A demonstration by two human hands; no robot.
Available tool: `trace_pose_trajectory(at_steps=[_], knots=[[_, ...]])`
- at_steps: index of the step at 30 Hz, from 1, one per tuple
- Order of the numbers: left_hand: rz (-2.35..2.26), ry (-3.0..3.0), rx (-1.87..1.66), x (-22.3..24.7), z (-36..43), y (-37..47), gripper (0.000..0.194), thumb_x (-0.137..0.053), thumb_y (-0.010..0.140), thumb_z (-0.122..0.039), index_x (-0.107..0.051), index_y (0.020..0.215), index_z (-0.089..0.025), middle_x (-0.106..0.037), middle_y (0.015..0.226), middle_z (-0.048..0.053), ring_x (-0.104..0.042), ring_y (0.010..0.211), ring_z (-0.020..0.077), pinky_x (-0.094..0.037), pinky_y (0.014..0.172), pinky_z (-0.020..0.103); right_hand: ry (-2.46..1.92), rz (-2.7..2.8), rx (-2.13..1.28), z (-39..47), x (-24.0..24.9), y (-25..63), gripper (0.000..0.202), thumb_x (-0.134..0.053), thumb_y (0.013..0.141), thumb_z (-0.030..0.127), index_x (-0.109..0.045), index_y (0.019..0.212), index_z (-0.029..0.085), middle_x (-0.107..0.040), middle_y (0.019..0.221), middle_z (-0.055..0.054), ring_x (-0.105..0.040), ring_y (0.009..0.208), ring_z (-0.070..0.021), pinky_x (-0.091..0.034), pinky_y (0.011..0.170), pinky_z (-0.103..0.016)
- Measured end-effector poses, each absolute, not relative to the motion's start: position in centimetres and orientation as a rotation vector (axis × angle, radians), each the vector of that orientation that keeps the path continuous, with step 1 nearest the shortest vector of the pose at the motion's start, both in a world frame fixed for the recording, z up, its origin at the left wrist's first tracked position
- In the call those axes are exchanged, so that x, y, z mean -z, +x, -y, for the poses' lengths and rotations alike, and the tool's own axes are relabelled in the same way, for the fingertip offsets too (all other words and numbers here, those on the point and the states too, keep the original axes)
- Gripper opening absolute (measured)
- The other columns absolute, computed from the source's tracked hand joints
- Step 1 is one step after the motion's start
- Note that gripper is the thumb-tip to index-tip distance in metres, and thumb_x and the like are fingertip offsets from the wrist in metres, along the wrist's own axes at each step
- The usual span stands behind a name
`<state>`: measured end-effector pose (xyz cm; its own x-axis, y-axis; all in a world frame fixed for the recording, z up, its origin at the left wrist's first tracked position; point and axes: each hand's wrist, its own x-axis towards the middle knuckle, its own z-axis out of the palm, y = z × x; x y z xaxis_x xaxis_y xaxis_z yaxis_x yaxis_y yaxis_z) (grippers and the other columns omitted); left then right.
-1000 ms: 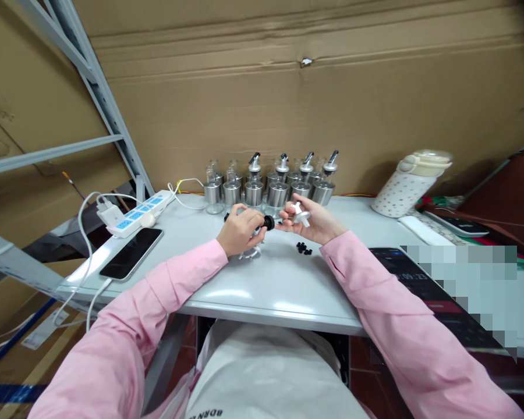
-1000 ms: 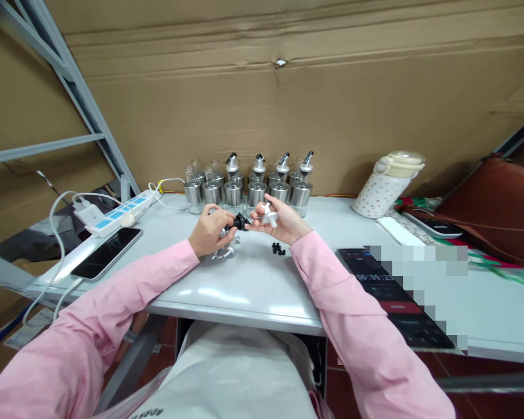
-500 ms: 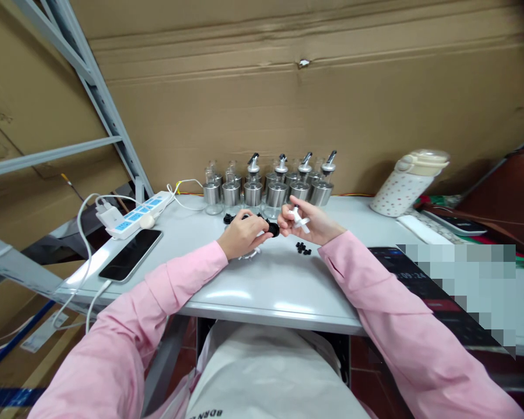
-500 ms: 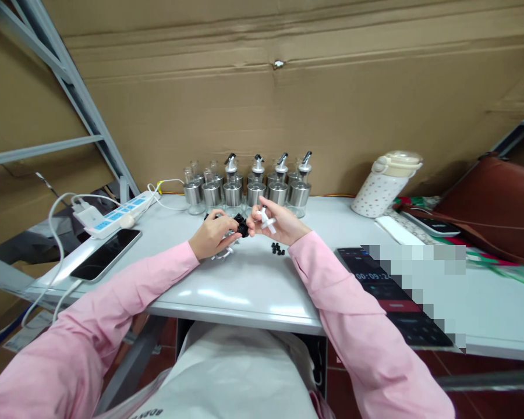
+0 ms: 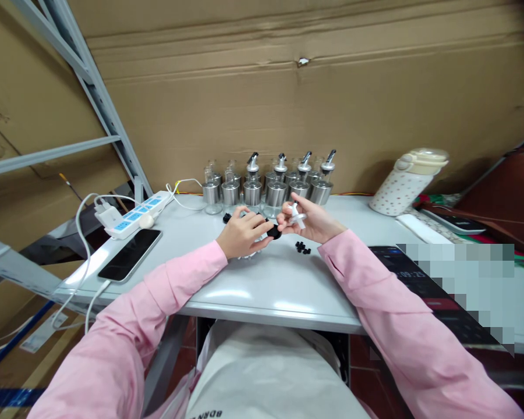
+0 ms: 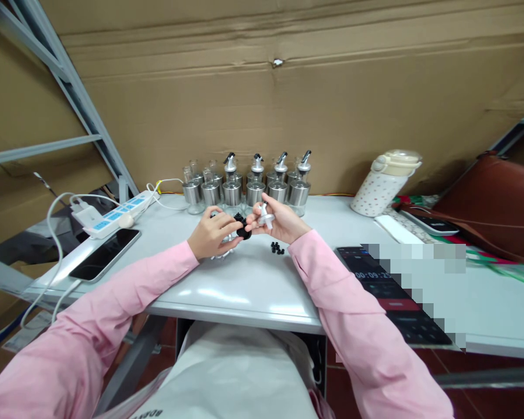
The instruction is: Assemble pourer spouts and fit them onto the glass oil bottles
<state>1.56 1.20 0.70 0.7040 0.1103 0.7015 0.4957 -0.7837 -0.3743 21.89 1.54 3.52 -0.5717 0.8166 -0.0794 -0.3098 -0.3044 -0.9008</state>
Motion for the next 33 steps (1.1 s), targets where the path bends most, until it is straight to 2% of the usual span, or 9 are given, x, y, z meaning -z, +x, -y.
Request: trace_pose_trajectory(at_steps=[4,8,14,18,21,28,33], knots=[[0.572,-2.413,0.826,-0.62,-1.36,1.63,0.025,-0.04,0.087,-0.036,-0.055,0.085,-0.016,-0.062,0.075,0.002,-0.056,0.071,0.0154,-0.033,0.08,0.035,-0.649,1.223,-1.922,-1.28,-3.59,21.69,0.046,-0.028,0.091,0.048,-0.048,0.065,0.016,-0.063,0.067,-0.004,-0.065,0.062,-0.0163,-0.053,0.065,-0.034],[0.581,-2.465,0.8,-0.47,-1.52,1.61,0.027,-0.037,0.089,-0.034,-0.055,0.084,-0.015,-0.063,0.075,0.002,-0.056,0.07,0.0149,-0.033,0.08,0.035,-0.617,1.261,-1.884,-0.9,-3.81,21.43,0.043,-0.035,0.088,0.052,-0.048,0.067,0.017,-0.061,0.071,-0.002,-0.063,0.064,-0.0157,-0.053,0.067,-0.037],[0.669,-2.473,0.84,-0.32,-1.61,1.56,0.034,-0.03,0.093,-0.036,-0.054,0.086,-0.014,-0.064,0.074,0.003,-0.056,0.068,0.0148,-0.032,0.08,0.034,-0.603,1.172,-1.745,-0.86,-4.01,21.09,0.042,-0.044,0.083,0.055,-0.05,0.065,0.018,-0.056,0.075,0.0,-0.057,0.067,-0.0122,-0.051,0.063,-0.03],[0.714,-2.43,0.928,-0.27,-1.6,1.52,0.035,-0.026,0.095,-0.035,-0.054,0.088,-0.013,-0.064,0.074,0.003,-0.057,0.067,0.0145,-0.031,0.081,0.034,-0.571,1.109,-1.617,-1.03,-4.11,21.03,0.036,-0.047,0.083,0.052,-0.054,0.07,0.019,-0.045,0.061,0.004,-0.043,0.05,-0.0069,-0.044,0.052,-0.022],[0.744,-2.411,0.975,-0.28,-1.59,1.51,0.037,-0.023,0.096,-0.034,-0.053,0.088,-0.014,-0.065,0.075,0.003,-0.058,0.067,0.0141,-0.031,0.081,0.034,-0.563,1.131,-1.635,-1.04,-4.09,21.06,0.033,-0.048,0.084,0.049,-0.056,0.073,0.019,-0.036,0.054,0.006,-0.035,0.044,-0.0055,-0.038,0.047,-0.02],[0.827,-2.436,0.983,-0.31,-1.57,1.52,0.045,-0.012,0.096,-0.035,-0.051,0.088,-0.014,-0.064,0.075,0.003,-0.057,0.067,0.0144,-0.031,0.08,0.034,-0.586,1.241,-1.659,-1.08,-3.63,21.18,0.025,-0.054,0.083,0.042,-0.058,0.08,0.018,-0.042,0.057,0.005,-0.041,0.049,-0.0059,-0.04,0.051,-0.021],[0.844,-2.437,1.044,-0.39,-1.5,1.43,0.044,-0.012,0.096,-0.036,-0.05,0.088,-0.015,-0.063,0.072,0.003,-0.057,0.067,0.0148,-0.032,0.081,0.034,-0.58,1.267,-1.685,-0.96,-3.61,21.13,0.022,-0.064,0.076,0.037,-0.059,0.08,0.017,-0.046,0.058,0.005,-0.045,0.052,-0.0055,-0.042,0.053,-0.02]])
